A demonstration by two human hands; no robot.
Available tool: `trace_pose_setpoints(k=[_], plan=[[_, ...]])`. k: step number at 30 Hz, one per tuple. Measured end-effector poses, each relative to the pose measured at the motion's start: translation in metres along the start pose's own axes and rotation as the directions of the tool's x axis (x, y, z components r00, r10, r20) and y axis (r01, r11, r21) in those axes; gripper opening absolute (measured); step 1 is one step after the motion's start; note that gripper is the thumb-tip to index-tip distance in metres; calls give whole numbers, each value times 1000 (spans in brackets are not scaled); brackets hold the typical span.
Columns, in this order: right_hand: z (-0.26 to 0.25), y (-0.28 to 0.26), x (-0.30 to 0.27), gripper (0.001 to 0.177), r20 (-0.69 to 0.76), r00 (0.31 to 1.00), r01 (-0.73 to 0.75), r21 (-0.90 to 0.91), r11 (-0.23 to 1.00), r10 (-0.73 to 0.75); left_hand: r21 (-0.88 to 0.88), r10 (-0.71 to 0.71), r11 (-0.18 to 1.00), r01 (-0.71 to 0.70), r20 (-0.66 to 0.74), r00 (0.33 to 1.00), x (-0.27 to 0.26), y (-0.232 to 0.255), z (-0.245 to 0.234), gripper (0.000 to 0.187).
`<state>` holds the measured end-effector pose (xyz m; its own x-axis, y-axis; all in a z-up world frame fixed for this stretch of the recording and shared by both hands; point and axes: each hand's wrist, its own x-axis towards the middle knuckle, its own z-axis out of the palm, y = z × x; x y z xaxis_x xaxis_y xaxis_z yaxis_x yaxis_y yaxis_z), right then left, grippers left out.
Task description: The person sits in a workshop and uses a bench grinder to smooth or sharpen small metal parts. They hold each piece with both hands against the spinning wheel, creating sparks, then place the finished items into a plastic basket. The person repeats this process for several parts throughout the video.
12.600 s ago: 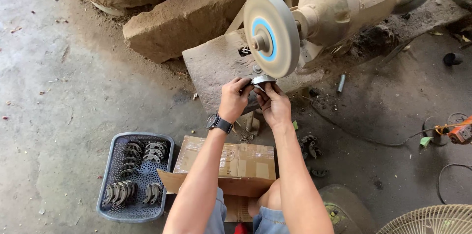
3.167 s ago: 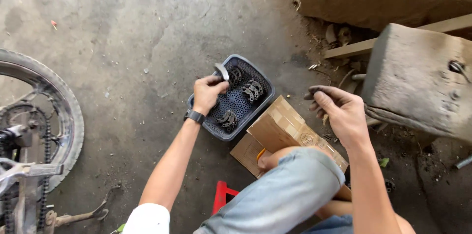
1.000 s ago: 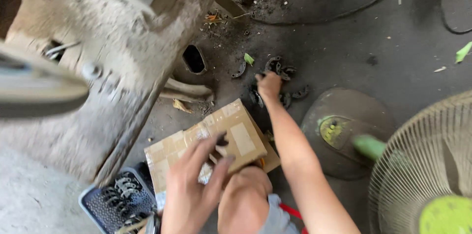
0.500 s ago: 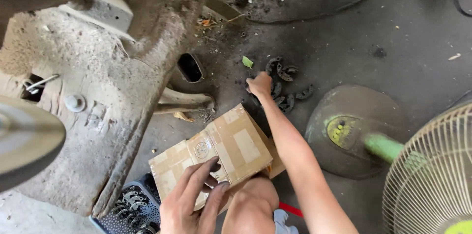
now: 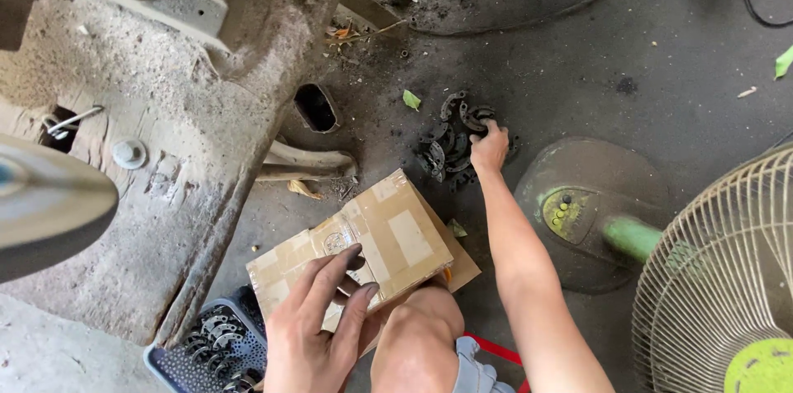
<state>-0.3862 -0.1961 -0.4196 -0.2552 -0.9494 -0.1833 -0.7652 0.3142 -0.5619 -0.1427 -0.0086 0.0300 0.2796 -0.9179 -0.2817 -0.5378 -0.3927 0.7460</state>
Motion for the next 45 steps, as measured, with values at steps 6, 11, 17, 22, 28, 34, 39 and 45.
trace_pose_setpoints(k=[6,11,17,22,28,34,39,45], plan=[[17,25,5,39,170,958,264,-200,944,-232,-45,12,999,-12,-20,1000,3,6,-3,44],[-26,16,-1,29,161,965,166,223,960,-205,-95,97,990,-103,-64,993,-6,10,-5,39],[-83,-63,-30,17,546,818,-317,691,650,-181,-45,205,977,-209,-76,976,-8,-21,2,35],[-171,-199,-89,14,653,583,-353,740,573,-483,112,232,970,-213,-189,954,9,-72,5,35],[-230,-318,-153,20,658,394,-370,752,545,-641,-100,254,934,-343,-488,835,16,-66,-24,55],[-190,-358,-173,23,664,399,-564,722,402,-633,-510,-43,798,-320,-579,815,22,-66,-44,22],[-155,-387,-191,22,668,495,-606,724,330,-556,-198,62,916,-348,-789,612,41,-89,-57,26],[-107,-387,-181,22,670,549,-723,681,120,-500,-366,-102,908,-204,-665,740,51,-88,-87,23]])
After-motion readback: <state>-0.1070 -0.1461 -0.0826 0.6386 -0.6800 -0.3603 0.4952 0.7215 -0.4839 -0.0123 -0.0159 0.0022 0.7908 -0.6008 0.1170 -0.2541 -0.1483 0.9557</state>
